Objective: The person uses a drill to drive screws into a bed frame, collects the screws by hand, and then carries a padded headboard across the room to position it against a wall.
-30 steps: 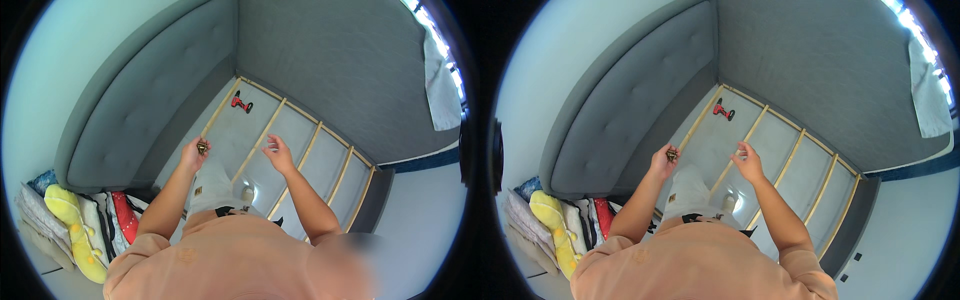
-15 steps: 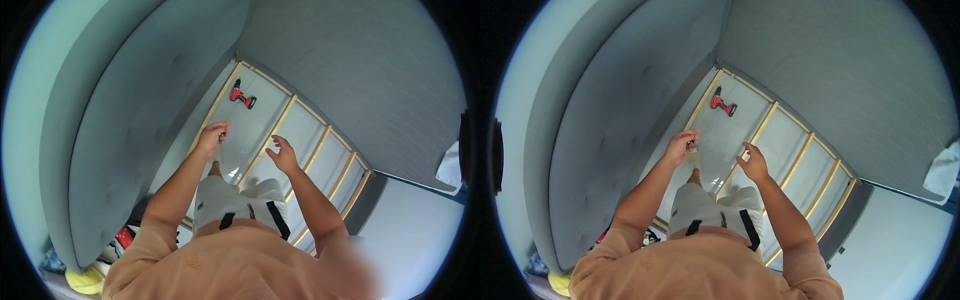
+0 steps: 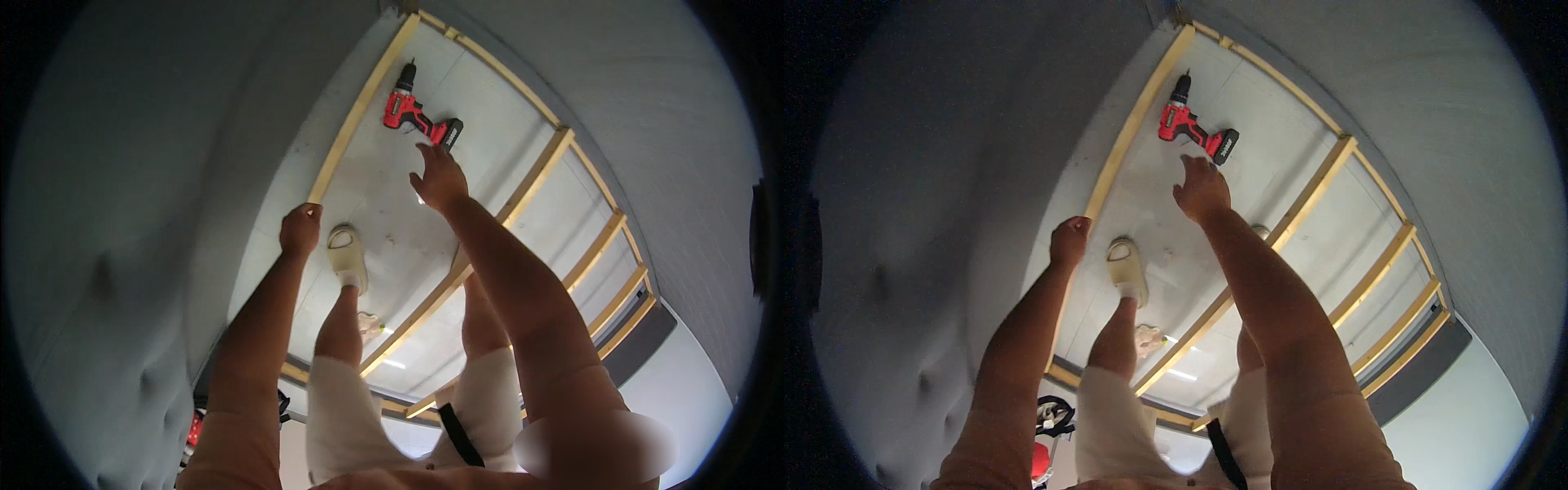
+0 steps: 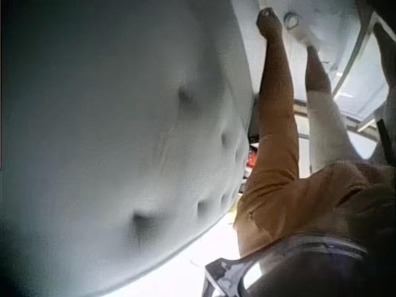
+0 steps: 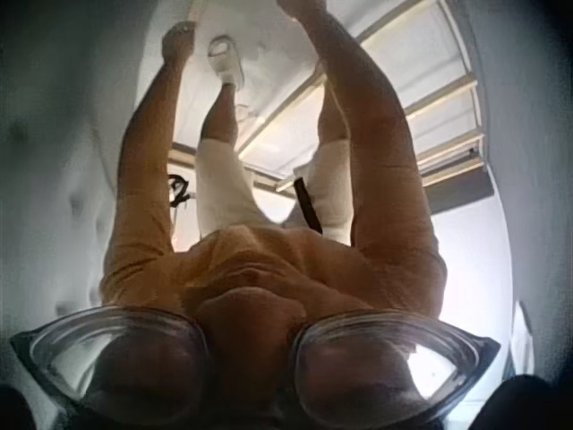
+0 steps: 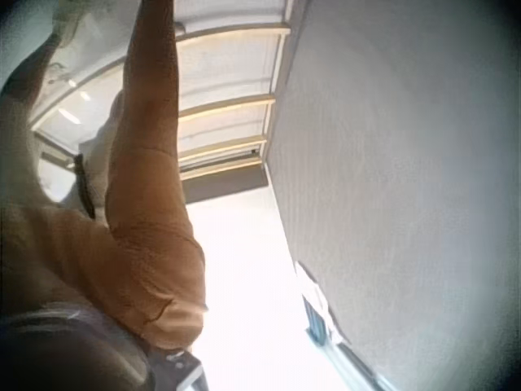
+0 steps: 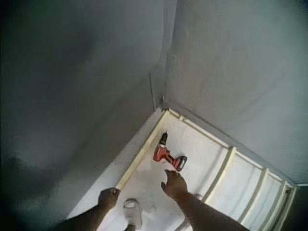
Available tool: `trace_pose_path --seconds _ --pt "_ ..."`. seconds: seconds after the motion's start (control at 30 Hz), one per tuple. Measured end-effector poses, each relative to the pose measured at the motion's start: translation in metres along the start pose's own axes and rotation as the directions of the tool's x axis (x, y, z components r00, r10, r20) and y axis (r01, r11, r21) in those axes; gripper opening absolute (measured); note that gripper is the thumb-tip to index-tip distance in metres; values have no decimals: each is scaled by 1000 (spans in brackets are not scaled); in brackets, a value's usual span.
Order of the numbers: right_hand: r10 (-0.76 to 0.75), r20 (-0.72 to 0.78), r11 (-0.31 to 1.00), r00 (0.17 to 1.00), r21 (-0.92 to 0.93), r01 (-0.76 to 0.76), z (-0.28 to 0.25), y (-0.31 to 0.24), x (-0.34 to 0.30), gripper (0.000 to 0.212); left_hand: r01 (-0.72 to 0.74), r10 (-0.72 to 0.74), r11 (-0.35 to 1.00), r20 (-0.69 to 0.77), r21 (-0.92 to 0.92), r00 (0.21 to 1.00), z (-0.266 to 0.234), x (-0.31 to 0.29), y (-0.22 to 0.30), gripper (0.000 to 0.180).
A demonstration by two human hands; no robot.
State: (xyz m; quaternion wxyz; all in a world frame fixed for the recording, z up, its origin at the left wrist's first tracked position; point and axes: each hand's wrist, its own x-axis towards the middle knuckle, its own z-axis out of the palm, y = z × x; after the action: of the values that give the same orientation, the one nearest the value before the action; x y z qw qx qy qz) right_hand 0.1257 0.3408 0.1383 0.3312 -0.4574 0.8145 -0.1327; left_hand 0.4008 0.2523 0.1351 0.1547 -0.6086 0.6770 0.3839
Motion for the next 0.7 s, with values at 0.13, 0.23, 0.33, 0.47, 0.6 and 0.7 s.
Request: trace_pose_path --seconds 0.13,0.23,0.33,0.47,0.6,0.7 --pt "-92 -31 989 995 -123 87 39 47 63 58 -14 40 878 -45 479 998 35 75 -7 52" --pt "-142 -45 967 989 -220 129 68 76 109 61 30 -97 741 63 671 993 36 120 9 57" --pt "96 35 935 995 -345 -78 80 87 139 64 -93 -7 736 145 671 989 51 138 1 54" --pt "257 173 925 951 -329 -190 81 87 160 66 -134 -27 705 216 696 976 50 149 2 50" --pt "253 222 929 942 -328 -172 72 75 156 65 -147 -34 706 240 693 970 44 150 6 46" --pt "275 289 935 917 -301 -186 49 60 137 60 -131 -66 730 261 670 963 38 143 9 45"
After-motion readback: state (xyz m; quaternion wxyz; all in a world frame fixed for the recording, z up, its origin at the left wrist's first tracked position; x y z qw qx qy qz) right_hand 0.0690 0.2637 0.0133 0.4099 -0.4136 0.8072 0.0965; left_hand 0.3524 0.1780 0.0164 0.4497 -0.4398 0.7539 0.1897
